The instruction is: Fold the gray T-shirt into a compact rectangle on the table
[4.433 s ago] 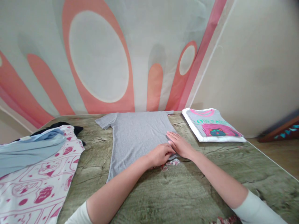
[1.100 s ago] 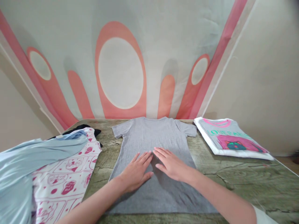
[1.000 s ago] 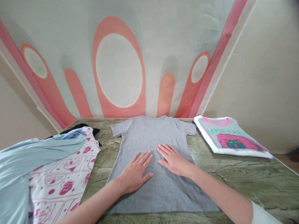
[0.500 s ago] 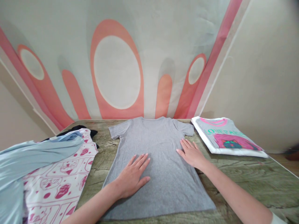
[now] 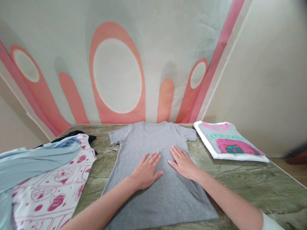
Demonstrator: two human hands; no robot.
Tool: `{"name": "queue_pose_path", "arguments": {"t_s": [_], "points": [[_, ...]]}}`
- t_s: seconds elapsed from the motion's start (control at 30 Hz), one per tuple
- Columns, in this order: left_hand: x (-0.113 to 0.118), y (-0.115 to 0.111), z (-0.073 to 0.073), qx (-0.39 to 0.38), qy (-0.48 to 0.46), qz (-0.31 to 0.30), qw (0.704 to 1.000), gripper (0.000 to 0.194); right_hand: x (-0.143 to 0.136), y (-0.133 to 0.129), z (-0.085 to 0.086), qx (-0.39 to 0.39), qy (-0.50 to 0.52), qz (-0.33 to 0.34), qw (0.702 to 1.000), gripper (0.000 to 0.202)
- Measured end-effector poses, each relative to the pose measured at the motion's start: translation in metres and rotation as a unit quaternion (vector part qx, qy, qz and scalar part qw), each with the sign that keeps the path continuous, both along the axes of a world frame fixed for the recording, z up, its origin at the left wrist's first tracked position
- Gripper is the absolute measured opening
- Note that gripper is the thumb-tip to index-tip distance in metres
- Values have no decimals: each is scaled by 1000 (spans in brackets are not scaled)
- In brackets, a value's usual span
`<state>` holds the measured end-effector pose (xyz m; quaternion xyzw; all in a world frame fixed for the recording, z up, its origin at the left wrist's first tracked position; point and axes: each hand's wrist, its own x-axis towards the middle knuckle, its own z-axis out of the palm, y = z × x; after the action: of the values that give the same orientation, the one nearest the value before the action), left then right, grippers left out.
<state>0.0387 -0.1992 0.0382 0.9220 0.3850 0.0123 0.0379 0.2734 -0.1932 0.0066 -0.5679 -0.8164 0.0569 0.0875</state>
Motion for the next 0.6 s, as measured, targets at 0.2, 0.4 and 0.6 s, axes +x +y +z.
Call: {"name": "queue_pose_path", "arguments": {"t_s": [0.2,0.4,0.6], "points": [[-7,-5,-6,16,-3,-2,1000,65,33,-3,-10,-5,-45,-111,993,76],[-6,-4,-6,24,-7,-4,1000,65,31,-7,-7,14,-46,-81,996,71],[-8,-3,-10,26,-11,-3,1000,64,45,-1,-7,23,-76,-153,985,69]]}}
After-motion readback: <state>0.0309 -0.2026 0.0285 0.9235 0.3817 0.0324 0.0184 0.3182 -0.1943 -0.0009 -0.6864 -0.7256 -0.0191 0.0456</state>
